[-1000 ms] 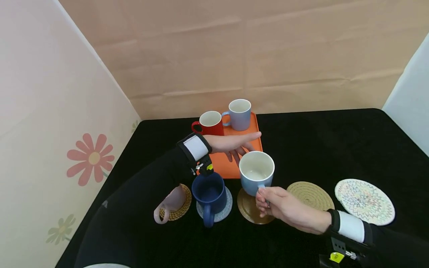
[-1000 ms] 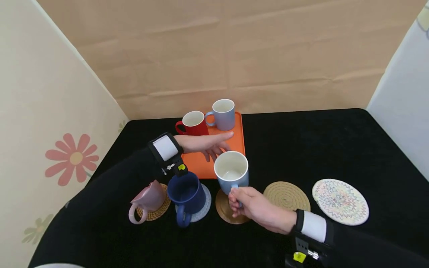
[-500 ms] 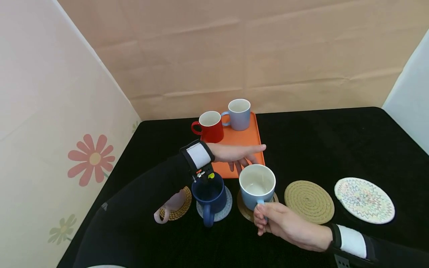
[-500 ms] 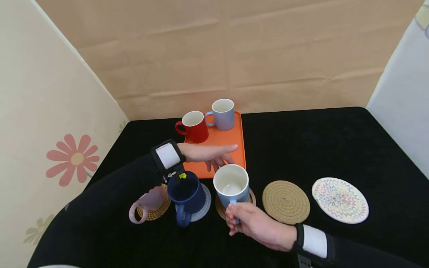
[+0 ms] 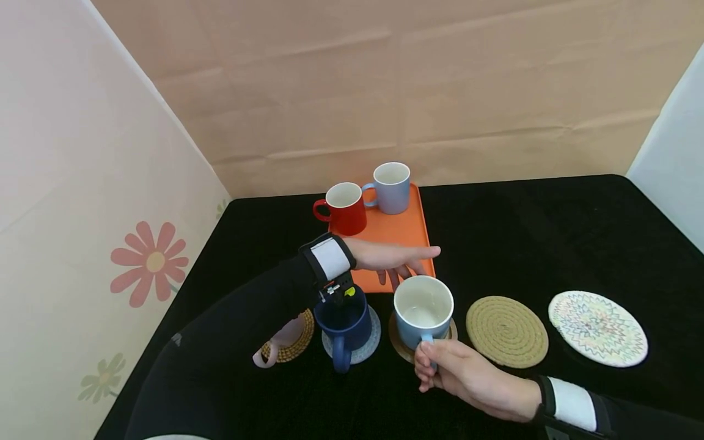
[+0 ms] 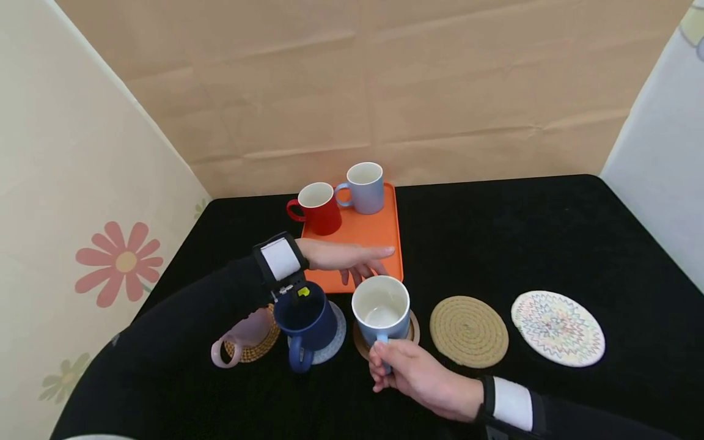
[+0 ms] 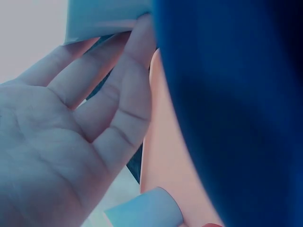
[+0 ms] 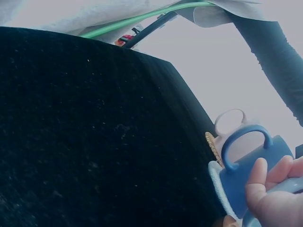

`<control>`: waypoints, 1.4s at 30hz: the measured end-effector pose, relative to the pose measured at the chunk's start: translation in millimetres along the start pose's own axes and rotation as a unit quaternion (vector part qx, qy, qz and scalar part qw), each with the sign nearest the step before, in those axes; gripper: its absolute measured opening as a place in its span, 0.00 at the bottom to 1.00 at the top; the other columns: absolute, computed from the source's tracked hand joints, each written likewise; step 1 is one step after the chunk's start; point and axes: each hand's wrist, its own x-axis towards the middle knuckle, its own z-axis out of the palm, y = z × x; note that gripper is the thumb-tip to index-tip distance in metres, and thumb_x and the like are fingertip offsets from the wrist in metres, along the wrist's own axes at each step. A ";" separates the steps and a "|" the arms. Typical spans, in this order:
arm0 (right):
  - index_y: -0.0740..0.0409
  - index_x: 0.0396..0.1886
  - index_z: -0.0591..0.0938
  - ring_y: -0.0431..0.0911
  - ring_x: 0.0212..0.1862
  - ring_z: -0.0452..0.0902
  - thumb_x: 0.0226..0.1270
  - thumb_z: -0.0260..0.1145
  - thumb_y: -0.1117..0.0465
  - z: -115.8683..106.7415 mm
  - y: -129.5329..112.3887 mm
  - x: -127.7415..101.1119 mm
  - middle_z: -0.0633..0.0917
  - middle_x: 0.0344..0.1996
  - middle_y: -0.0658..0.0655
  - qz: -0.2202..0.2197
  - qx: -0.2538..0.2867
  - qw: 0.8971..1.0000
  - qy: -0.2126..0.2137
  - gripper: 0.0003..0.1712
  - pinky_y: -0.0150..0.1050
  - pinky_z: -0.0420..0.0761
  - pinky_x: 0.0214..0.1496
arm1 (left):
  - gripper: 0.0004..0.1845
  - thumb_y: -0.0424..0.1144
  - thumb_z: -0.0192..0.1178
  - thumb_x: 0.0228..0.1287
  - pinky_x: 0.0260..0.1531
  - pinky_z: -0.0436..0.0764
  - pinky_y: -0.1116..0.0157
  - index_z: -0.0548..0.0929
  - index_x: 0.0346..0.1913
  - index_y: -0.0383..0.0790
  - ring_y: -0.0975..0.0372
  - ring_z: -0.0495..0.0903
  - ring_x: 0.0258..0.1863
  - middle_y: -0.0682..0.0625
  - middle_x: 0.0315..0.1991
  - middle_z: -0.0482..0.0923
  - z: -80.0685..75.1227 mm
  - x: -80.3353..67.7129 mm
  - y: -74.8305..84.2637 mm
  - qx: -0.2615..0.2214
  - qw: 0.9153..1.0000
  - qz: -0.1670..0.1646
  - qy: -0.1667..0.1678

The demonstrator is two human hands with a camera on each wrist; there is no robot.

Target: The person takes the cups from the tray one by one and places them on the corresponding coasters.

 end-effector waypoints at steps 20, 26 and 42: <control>0.53 0.39 0.74 0.44 0.46 0.74 0.82 0.34 0.61 -1.6 9.1 1.1 0.74 0.38 0.51 -0.001 0.000 1.000 0.007 0.20 0.40 0.74 0.56 | 0.43 0.80 0.32 0.58 0.47 0.77 0.54 0.75 0.65 0.60 0.58 0.80 0.46 0.58 0.56 0.78 -15.6 81.0 -73.3 0.003 1.000 -0.017 -0.005; 0.54 0.42 0.75 0.45 0.48 0.74 0.82 0.35 0.60 -2.8 8.5 0.6 0.75 0.40 0.52 0.010 -0.002 1.000 0.016 0.20 0.41 0.74 0.56 | 0.37 0.76 0.35 0.63 0.45 0.78 0.56 0.77 0.62 0.61 0.60 0.81 0.45 0.59 0.55 0.79 -14.0 66.8 -60.7 0.007 1.000 -0.006 -0.007; 0.62 0.65 0.73 0.47 0.60 0.73 0.81 0.41 0.60 -47.7 -5.3 -35.5 0.77 0.58 0.59 0.092 -0.176 0.979 0.036 0.22 0.38 0.74 0.59 | 0.31 0.59 0.33 0.76 0.53 0.74 0.52 0.73 0.66 0.41 0.58 0.80 0.49 0.46 0.58 0.78 -25.9 -24.4 -15.3 0.018 0.995 -0.012 0.100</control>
